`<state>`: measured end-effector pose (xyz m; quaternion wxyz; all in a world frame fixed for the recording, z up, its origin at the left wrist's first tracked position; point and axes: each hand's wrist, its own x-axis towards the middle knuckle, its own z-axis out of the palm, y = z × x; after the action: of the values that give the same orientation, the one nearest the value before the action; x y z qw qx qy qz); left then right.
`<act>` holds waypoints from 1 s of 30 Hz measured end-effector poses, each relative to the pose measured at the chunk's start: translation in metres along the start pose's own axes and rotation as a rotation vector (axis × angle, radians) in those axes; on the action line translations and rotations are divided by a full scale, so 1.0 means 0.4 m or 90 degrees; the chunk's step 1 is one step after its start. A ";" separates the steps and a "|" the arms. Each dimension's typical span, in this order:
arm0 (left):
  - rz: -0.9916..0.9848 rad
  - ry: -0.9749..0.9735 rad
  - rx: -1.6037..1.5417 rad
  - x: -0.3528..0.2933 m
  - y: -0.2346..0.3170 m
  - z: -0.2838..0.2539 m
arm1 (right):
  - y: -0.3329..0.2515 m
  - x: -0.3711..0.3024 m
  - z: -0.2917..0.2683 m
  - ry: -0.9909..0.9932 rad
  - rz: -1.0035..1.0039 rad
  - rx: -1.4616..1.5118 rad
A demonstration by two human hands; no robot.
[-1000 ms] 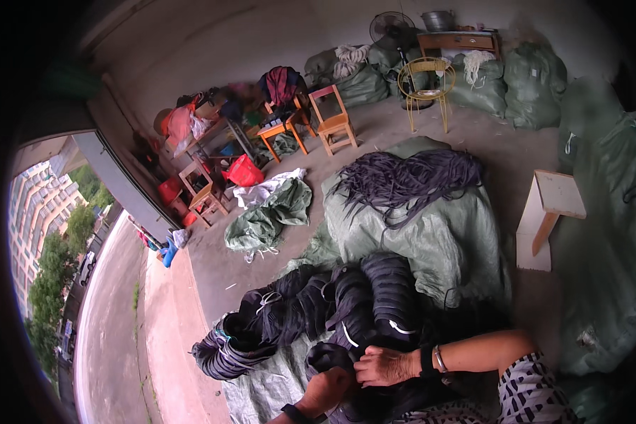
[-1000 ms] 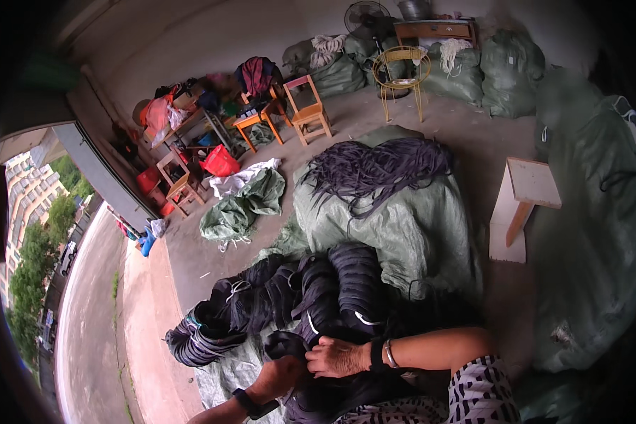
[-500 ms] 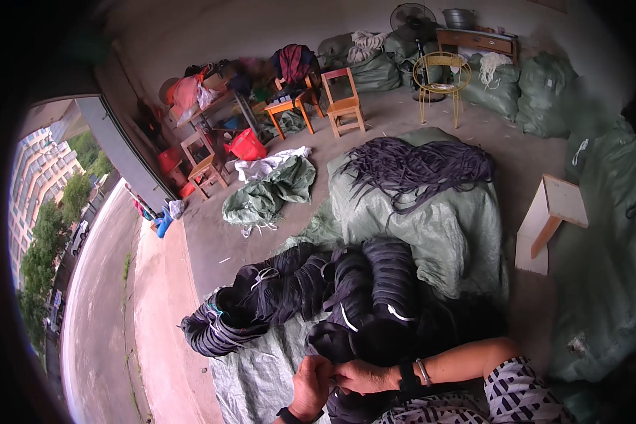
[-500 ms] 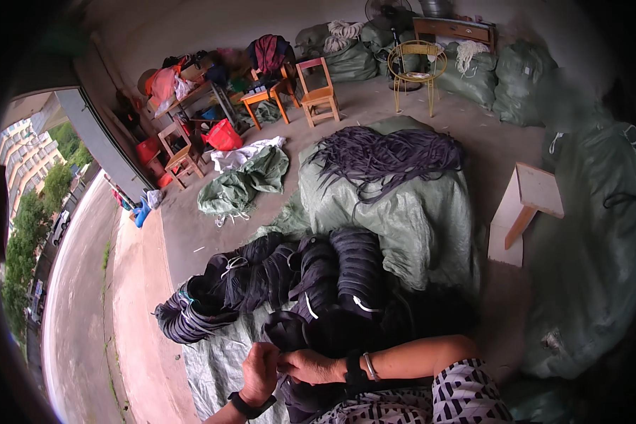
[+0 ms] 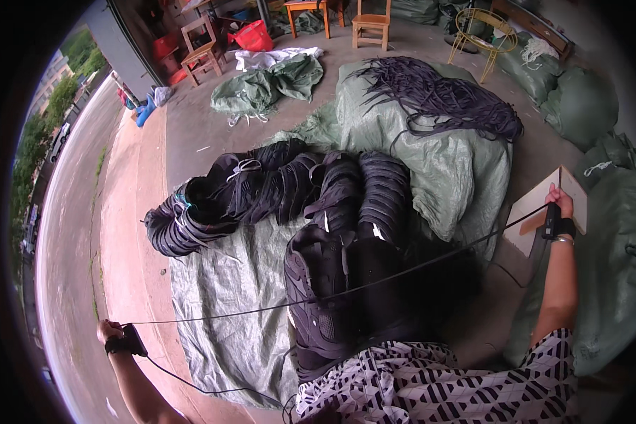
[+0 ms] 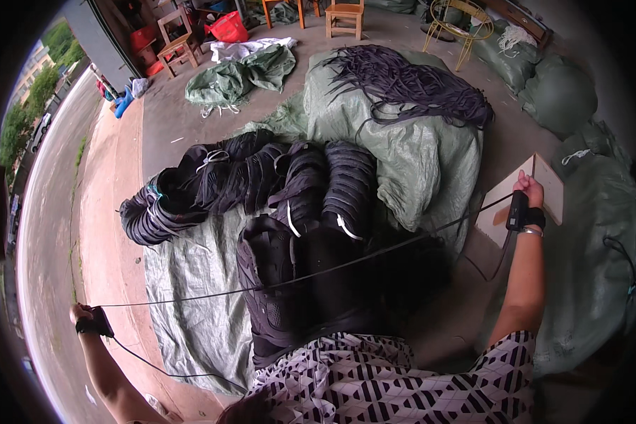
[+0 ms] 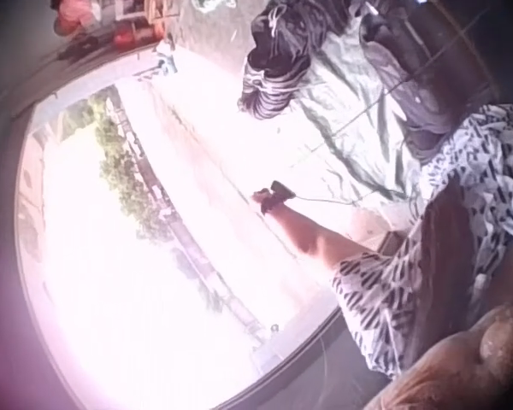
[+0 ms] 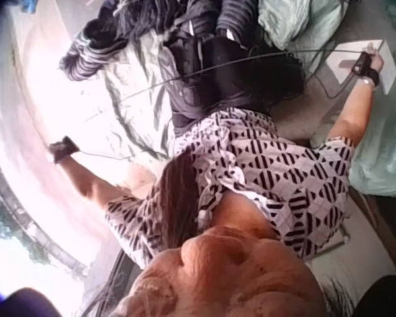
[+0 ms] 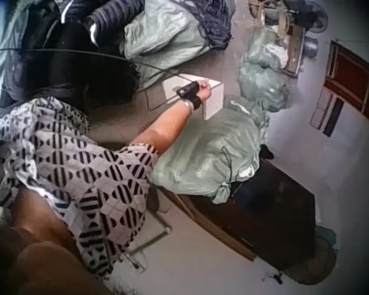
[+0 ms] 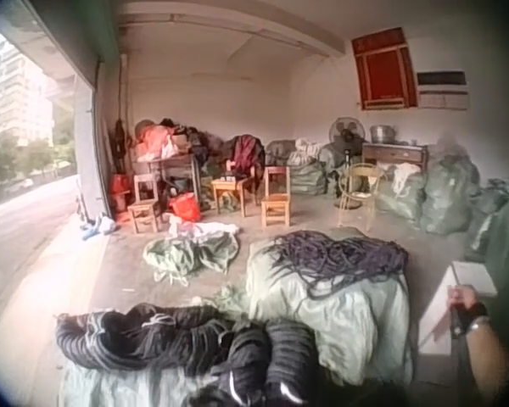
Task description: Lacing black athletic shoes as part of a manufacturing or assembly process.
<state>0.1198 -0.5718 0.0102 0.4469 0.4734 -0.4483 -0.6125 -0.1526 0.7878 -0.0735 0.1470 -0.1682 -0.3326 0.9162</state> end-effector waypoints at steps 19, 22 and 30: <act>0.723 -1.030 0.538 -1.327 -0.310 0.427 | 0.866 -0.758 0.761 -0.938 -0.088 -0.823; 0.686 -1.001 0.520 -1.325 -0.322 0.418 | 0.859 -0.753 0.794 -0.741 0.304 -0.816; 0.510 -0.823 0.384 -1.355 -0.437 0.433 | 0.882 -0.716 0.775 -0.673 0.408 -0.711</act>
<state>0.0110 0.0114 -0.0365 0.1383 -0.0694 -0.8983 -0.4113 -0.0764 0.2455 -0.0221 -0.4016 0.1491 -0.6993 0.5723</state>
